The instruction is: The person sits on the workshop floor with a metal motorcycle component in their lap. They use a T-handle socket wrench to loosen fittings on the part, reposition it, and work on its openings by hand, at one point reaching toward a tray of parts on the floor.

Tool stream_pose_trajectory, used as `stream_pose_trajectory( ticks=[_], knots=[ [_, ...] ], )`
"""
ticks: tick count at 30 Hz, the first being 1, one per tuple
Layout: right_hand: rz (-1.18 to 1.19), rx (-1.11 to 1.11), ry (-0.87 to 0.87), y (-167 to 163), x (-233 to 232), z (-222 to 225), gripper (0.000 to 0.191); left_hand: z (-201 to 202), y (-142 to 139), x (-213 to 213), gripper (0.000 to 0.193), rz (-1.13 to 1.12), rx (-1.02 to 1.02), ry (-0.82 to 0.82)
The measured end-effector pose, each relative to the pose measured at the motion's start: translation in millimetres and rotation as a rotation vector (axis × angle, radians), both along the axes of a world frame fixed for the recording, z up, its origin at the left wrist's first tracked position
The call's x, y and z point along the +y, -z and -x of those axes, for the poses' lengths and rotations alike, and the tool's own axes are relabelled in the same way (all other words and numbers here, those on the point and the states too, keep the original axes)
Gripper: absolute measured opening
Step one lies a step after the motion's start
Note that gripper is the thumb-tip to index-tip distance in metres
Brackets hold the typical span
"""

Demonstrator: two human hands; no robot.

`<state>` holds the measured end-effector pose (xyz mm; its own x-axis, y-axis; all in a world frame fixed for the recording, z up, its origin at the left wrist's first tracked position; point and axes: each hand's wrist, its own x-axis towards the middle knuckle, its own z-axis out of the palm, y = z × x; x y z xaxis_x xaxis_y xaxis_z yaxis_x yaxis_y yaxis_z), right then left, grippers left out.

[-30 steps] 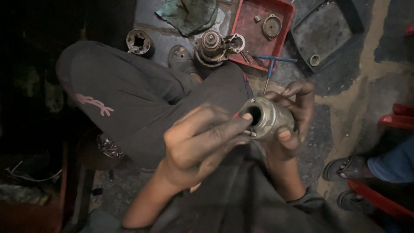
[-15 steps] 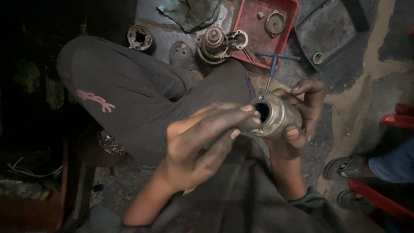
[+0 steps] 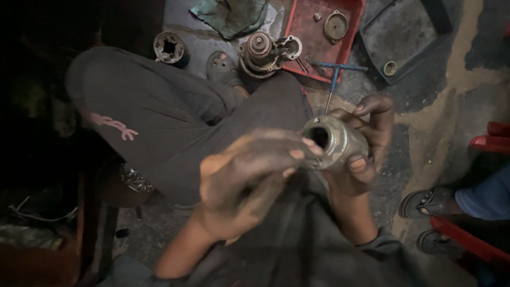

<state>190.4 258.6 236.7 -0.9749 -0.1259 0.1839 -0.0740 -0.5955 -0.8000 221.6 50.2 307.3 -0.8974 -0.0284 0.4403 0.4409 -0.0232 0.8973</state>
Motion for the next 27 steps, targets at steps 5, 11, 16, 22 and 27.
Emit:
stream_pose_trajectory(
  ticks=[5, 11, 16, 22, 27],
  knots=[
    [-0.015, -0.016, 0.032, -6.4, -2.9, -1.9, 0.066, 1.0, 1.1, -3.9, 0.059, -0.001, -0.086, 0.035],
    [-0.077, -0.066, -0.013, -13.2, -3.4, -4.3, 0.072, 0.0, 5.2, 1.8, 0.031, 0.06, 0.004, 0.046],
    [-0.145, -0.009, 0.029, -3.9, -3.1, -9.0, 0.07, -2.0, -0.1, -8.2, 0.033, 0.143, -0.166, -0.026],
    [-0.137, -0.034, -0.015, -4.1, -1.5, -9.6, 0.071, -2.7, -6.9, -17.6, 0.021, 0.212, -0.057, 0.055],
    [-0.184, -0.027, 0.058, -2.0, -6.2, -12.3, 0.072, -2.1, -3.0, -21.5, 0.031, 0.317, -0.114, 0.024]
  ],
)
